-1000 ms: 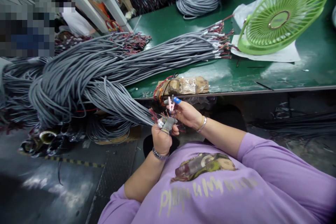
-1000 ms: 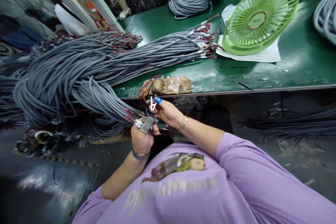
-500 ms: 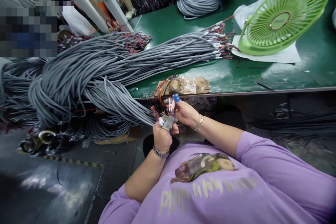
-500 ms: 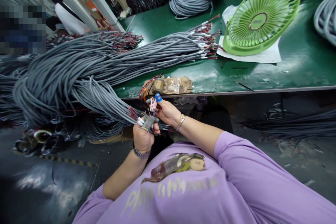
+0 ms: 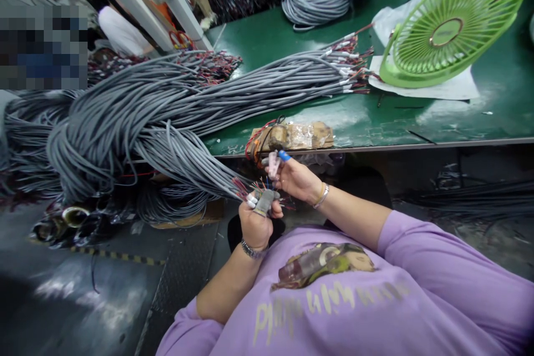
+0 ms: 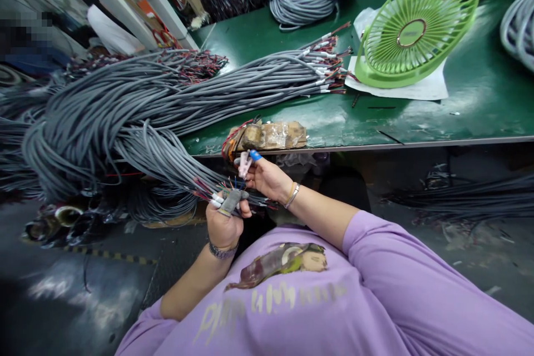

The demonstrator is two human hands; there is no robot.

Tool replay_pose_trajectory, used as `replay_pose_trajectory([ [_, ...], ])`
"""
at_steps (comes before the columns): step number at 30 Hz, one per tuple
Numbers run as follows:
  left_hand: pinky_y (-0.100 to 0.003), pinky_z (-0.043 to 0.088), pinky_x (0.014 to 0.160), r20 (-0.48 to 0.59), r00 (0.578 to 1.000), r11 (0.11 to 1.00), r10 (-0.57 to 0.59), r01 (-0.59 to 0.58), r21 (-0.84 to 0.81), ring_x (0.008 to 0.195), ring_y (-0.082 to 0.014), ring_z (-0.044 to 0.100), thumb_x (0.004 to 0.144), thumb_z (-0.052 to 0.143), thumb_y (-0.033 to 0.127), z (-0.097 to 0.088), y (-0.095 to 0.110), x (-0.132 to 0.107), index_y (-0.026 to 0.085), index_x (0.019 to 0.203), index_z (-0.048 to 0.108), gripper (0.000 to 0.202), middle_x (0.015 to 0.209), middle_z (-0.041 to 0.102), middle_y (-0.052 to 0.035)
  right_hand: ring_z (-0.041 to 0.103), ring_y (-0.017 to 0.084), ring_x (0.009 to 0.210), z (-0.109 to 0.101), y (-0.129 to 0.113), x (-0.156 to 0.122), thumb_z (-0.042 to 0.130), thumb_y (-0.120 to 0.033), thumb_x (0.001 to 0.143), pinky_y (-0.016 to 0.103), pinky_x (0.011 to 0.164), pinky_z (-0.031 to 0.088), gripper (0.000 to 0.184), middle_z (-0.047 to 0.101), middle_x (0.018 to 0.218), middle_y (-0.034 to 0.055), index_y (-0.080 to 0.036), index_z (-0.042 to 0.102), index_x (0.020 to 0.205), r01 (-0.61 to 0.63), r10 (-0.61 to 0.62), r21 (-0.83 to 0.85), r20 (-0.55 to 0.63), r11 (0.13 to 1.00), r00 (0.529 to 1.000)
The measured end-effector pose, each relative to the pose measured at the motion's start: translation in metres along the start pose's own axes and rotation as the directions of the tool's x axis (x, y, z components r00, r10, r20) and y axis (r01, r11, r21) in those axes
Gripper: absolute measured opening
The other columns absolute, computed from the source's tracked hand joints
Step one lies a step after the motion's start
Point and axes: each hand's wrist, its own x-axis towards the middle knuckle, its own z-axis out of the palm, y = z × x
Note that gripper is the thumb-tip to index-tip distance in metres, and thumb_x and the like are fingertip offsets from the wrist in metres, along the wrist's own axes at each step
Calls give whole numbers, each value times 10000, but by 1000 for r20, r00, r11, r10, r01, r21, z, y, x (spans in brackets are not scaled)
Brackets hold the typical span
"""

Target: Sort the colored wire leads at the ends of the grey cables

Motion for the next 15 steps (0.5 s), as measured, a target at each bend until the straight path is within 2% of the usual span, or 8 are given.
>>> replay_pose_trajectory([
  [4, -170, 419, 359, -49, 999, 999, 22, -23, -37, 364, -78, 522, 686, 724, 396, 5, 1, 4, 147, 690, 635, 264, 472, 593, 26, 446, 73, 556, -3, 1, -1, 619, -361, 843, 192, 516, 360, 224, 586, 671, -7, -141, 662, 832, 94, -94, -59, -5, 994, 996],
  [9, -170, 401, 355, -32, 998, 997, 46, -48, -60, 360, -82, 516, 716, 705, 367, 7, -2, 10, 142, 691, 623, 241, 461, 581, 28, 446, 80, 565, -7, 3, 3, 634, -501, 813, 203, 514, 362, 360, 592, 690, 4, -142, 651, 797, 92, -93, -81, -11, 992, 996],
  [15, -165, 397, 353, -58, 998, 999, 22, -23, -25, 352, -82, 521, 715, 703, 379, 7, -4, 13, 143, 689, 604, 257, 461, 588, 27, 405, 71, 535, -10, 6, 11, 630, -614, 767, 196, 484, 347, 468, 593, 693, 6, -146, 633, 754, 81, -79, -77, 29, 994, 996],
])
